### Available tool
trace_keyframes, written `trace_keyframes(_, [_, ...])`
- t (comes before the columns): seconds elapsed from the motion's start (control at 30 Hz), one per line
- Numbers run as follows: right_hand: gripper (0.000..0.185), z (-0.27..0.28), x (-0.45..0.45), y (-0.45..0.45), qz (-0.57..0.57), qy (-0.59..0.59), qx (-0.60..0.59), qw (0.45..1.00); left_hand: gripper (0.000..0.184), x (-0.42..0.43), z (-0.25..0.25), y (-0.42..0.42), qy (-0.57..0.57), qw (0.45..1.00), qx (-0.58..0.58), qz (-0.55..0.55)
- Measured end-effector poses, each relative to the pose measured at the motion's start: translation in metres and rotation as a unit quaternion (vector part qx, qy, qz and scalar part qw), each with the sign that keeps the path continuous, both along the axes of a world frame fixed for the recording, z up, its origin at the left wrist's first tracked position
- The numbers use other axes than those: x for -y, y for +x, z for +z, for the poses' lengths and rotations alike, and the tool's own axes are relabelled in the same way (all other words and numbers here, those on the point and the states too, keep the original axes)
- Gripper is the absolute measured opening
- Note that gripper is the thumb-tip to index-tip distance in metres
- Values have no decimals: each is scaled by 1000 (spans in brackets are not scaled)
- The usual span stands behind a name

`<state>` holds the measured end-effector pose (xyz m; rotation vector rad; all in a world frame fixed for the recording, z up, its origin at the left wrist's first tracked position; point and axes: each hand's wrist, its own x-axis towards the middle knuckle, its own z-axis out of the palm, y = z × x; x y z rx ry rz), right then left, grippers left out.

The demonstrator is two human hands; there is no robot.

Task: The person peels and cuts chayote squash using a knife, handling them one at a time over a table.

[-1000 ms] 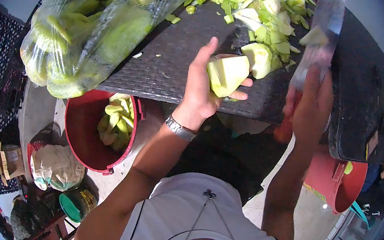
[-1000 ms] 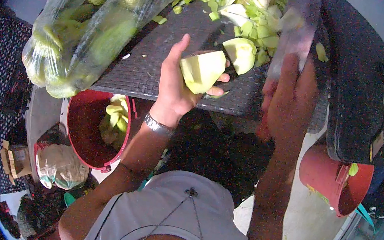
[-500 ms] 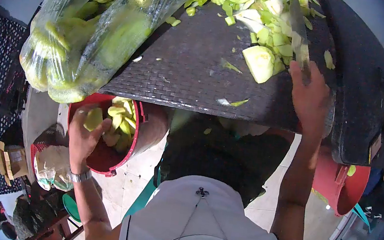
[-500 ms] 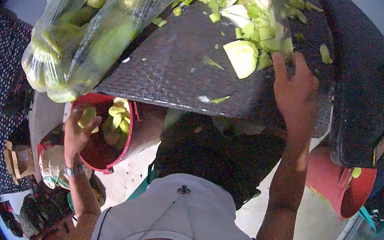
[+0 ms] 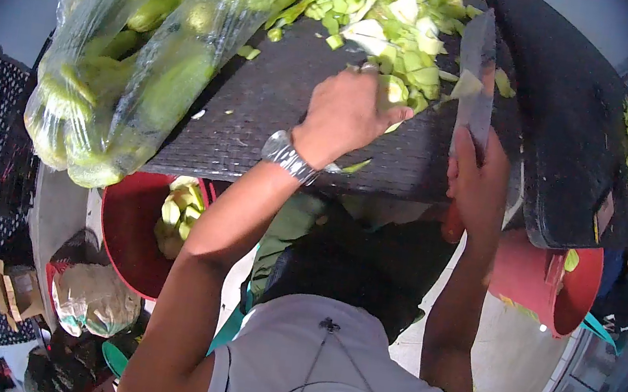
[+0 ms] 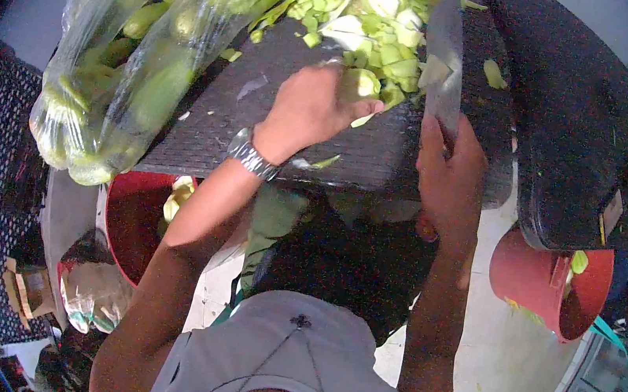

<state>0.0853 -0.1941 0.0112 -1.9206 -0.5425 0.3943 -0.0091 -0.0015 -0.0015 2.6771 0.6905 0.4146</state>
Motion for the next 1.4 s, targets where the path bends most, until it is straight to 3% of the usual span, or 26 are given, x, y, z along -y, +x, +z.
trace_keyframes(0.1, [25, 1, 21, 3, -26, 9, 6, 1000, 55, 5, -8, 26, 42, 990, 108, -76])
trace_keyframes(0.17, [26, -2, 30, 6, -30, 12, 11, 999, 55, 6, -9, 32, -1, 992, 89, -93])
trace_keyframes(0.27, [29, -2, 20, 2, -56, -15, 240, 969, 53, -1, 2, 24, -79, 991, 55, -92])
trace_keyframes(0.3, [31, 2, 15, 1, -50, -21, 243, 968, 52, -6, 7, 20, -105, 990, 43, -87])
trace_keyframes(0.33, [32, 9, 9, 1, -44, -28, 247, 968, 50, -14, 1, 17, -213, 970, 59, -97])
trace_keyframes(0.4, [36, 13, -3, 6, -20, -50, 240, 969, 45, -26, -8, 10, -421, 896, 89, -112])
trace_keyframes(0.43, [37, 12, -10, 12, -4, -65, 231, 971, 36, -26, -13, 5, -534, 823, 157, -114])
trace_keyframes(0.53, [43, 10, -28, 10, 44, -41, 217, 974, 31, -17, -13, -7, -761, 578, 289, -51])
trace_keyframes(0.6, [44, 9, -39, -2, 76, -8, 206, 975, 28, -8, -13, -11, -762, 571, 298, -69])
trace_keyframes(0.67, [44, 7, -44, -16, 106, 20, 193, 975, 27, 5, -15, -10, -711, 623, 326, -2])
trace_keyframes(0.7, [50, -6, -45, -17, 116, -12, 263, 958, 28, 12, -17, -4, -713, 593, 372, 35])
trace_keyframes(0.8, [73, -13, -42, -34, 123, -16, 266, 956, 31, 15, -27, -6, -692, 608, 388, -3])
trace_keyframes(0.83, [97, -18, -42, -35, 140, -37, 275, 951, 40, 17, -32, -4, -700, 585, 409, -18])
trace_keyframes(0.97, [100, -19, -43, -34, 144, -24, 315, 938, 52, 20, -45, -5, -702, 588, 402, -22])
trace_keyframes(1.07, [103, -19, -41, -30, 172, -8, 319, 932, 51, 16, -44, -12, -715, 602, 355, -26])
trace_keyframes(1.17, [105, -20, -40, -28, 192, -11, 298, 935, 50, 20, -41, -7, -678, 621, 393, 2])
trace_keyframes(1.27, [106, -17, -40, -27, 203, -19, 267, 942, 45, 20, -37, -9, -704, 601, 377, -27])
trace_keyframes(1.4, [103, -13, -45, -14, 222, -19, 255, 941, 45, 34, -24, -10, -676, 612, 410, 13])
